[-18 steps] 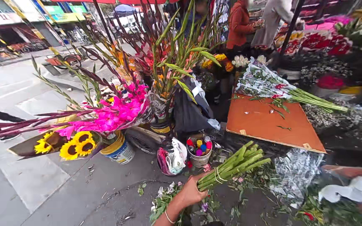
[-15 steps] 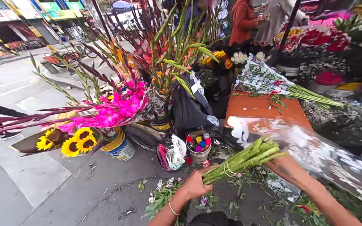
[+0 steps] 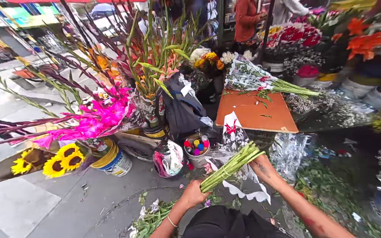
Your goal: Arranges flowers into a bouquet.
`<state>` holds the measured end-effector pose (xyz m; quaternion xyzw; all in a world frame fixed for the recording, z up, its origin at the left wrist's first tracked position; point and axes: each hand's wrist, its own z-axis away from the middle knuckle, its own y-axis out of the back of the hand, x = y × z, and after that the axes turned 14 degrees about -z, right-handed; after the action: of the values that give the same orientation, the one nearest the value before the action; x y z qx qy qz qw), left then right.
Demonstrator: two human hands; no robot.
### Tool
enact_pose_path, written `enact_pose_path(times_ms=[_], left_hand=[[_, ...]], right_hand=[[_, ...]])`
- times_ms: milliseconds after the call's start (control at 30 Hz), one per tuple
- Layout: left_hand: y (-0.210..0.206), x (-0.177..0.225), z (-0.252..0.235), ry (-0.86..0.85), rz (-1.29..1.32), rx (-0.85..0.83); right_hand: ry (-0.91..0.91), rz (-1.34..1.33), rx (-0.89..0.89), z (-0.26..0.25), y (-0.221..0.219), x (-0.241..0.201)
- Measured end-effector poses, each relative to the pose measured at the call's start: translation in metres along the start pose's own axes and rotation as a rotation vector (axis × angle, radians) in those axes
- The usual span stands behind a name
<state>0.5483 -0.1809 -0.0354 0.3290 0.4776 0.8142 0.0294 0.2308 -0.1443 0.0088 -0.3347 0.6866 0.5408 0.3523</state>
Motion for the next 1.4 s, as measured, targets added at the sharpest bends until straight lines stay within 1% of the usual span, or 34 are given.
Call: enact_pose_path(times_ms=[67,100,167,200,233,267,300,367,400,433,467,500,533,600,667,767,833,867,933,967,1000,1033,1133,1167,1200,1233,1267,1300,1333,1367,1400], left_hand=[[-0.009,0.003,0.003,0.011,0.008,-0.003],[-0.012,0.004,0.003,0.034,0.014,-0.017],[-0.018,0.003,0.0,0.098,0.007,-0.046],[-0.021,0.002,-0.003,0.134,-0.006,-0.06],[-0.022,0.002,-0.005,0.16,-0.018,-0.069],[-0.025,0.002,-0.006,0.172,-0.029,-0.073],[-0.028,0.002,-0.007,0.178,-0.042,-0.077],[-0.033,0.002,-0.008,0.187,-0.067,-0.094],[-0.034,0.004,-0.009,0.196,-0.08,-0.106],[-0.034,0.006,-0.011,0.207,-0.097,-0.121],[-0.035,0.008,-0.014,0.214,-0.116,-0.13],[-0.035,0.011,-0.016,0.217,-0.131,-0.13],[-0.034,0.015,-0.017,0.215,-0.145,-0.128],[-0.031,0.022,-0.021,0.195,-0.17,-0.121],[-0.029,0.027,-0.027,0.156,-0.176,-0.11],[-0.021,0.033,-0.037,0.115,-0.179,-0.094],[-0.008,0.039,-0.043,0.079,-0.153,-0.058],[0.0,0.043,-0.046,0.051,-0.126,-0.036],[0.013,0.05,-0.053,-0.032,-0.055,0.032],[0.017,0.054,-0.059,-0.082,-0.013,0.073],[0.019,0.062,-0.064,-0.118,0.03,0.102],[0.02,0.073,-0.068,-0.143,0.062,0.126],[0.016,0.113,-0.072,-0.269,0.152,0.169],[0.014,0.125,-0.077,-0.301,0.185,0.159],[0.012,0.137,-0.083,-0.323,0.225,0.15],[0.009,0.148,-0.092,-0.346,0.278,0.153],[0.004,0.156,-0.103,-0.371,0.353,0.148],[-0.001,0.164,-0.114,-0.395,0.451,0.133],[-0.004,0.177,-0.125,-0.408,0.56,0.112],[-0.007,0.195,-0.133,-0.417,0.67,0.086],[-0.01,0.219,-0.139,-0.436,0.774,0.061]], right_hand=[[-0.076,-0.138,0.136,0.006,0.006,0.006],[-0.122,-0.272,0.219,0.01,0.005,0.011],[-0.138,-0.611,0.462,0.017,0.003,0.016],[-0.122,-0.715,0.584,0.02,0.005,0.014],[-0.08,-0.735,0.675,0.022,0.01,0.011],[0.001,-0.653,0.726,0.026,0.015,0.008],[0.143,-0.475,0.722,0.033,0.019,0.007],[0.576,-0.005,0.595,0.045,0.026,0.004],[0.784,0.176,0.484,0.047,0.028,0.001],[0.93,0.284,0.348,0.05,0.029,-0.005],[0.993,0.345,0.224,0.054,0.028,-0.009],[1.004,0.376,0.153,0.057,0.027,-0.01],[0.982,0.383,0.143,0.058,0.026,-0.006],[0.887,0.363,0.204,0.058,0.027,0.003],[0.844,0.324,0.19,0.064,0.023,0.0],[0.955,0.219,0.117,0.085,-0.011,-0.015],[0.999,0.207,0.172,0.095,-0.028,-0.018],[0.981,0.238,0.25,0.097,-0.03,-0.015],[0.867,0.312,0.447,0.099,-0.029,-0.003],[0.805,0.33,0.515,0.101,-0.03,0.0],[0.775,0.331,0.53,0.106,-0.034,0.0],[0.786,0.318,0.487,0.112,-0.04,-0.005],[0.882,0.264,0.195,0.128,-0.047,-0.025],[0.872,0.257,0.158,0.128,-0.041,-0.019],[0.822,0.258,0.171,0.128,-0.031,-0.006],[0.723,0.268,0.23,0.13,-0.019,0.015],[0.558,0.269,0.304,0.134,-0.005,0.037],[0.343,0.232,0.357,0.138,0.011,0.058],[0.121,0.14,0.374,0.143,0.03,0.076],[-0.058,0.044,0.366,0.148,0.048,0.094],[-0.163,-0.017,0.338,0.152,0.062,0.112]])
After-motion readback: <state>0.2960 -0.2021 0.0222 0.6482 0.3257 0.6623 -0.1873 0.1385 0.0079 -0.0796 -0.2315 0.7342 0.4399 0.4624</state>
